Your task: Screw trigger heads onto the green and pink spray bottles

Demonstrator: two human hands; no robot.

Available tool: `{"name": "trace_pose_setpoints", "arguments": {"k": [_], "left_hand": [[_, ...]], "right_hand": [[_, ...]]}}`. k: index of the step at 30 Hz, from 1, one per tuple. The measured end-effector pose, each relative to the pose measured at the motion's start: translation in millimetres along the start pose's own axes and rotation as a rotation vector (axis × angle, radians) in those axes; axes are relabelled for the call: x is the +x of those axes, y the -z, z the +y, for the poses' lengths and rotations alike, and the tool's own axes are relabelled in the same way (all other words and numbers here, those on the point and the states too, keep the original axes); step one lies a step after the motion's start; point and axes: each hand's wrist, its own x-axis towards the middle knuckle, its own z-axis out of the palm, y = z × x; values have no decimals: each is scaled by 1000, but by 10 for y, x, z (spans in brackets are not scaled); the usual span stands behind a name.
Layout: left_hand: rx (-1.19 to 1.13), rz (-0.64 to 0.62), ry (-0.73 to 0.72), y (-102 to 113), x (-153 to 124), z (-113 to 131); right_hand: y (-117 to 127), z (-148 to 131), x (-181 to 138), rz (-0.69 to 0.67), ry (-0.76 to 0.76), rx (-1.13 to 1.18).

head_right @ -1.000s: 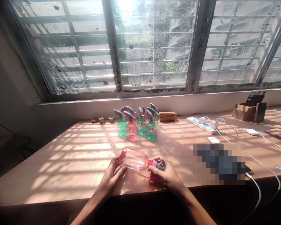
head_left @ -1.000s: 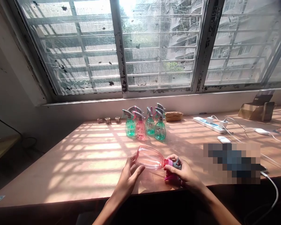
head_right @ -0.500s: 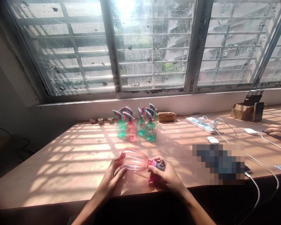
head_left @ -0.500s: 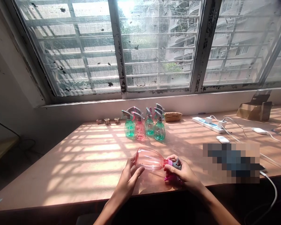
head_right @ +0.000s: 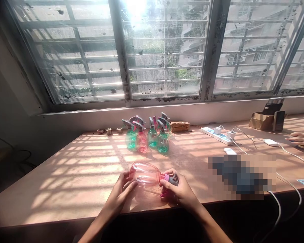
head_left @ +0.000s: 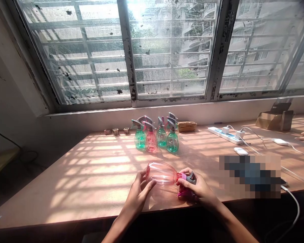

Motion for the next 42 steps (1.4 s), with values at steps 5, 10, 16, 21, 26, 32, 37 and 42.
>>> {"name": "trace_pose_setpoints", "arguments": {"k": [5,10,16,21,26,32,37,42], "left_hand": [[61,-23,-49,27,16,-33],[-28,-26,-2,4,-18,55],[-51,-21,10,9,-2,35],[67,-25,-50,33,2,-26],[11,-11,-9,-2,-26,21],[80,-13,-41,7,-25,6],[119,-39,-87,25,-12,-30],[95,-27,-60,8,-14,-1]], "right_hand": [[6,-5,16,29,40,-5],[-10,31,-2,10,53,-41],[-1,24,11,22,21,-32],[-9,-8,11,41,56,-15],[-15,35,17,18,59,-67],[-16,-8,21,37,47,-42],[-47,-60,0,96,71,-18],[-56,-39,-26,15,45,-57]]}}
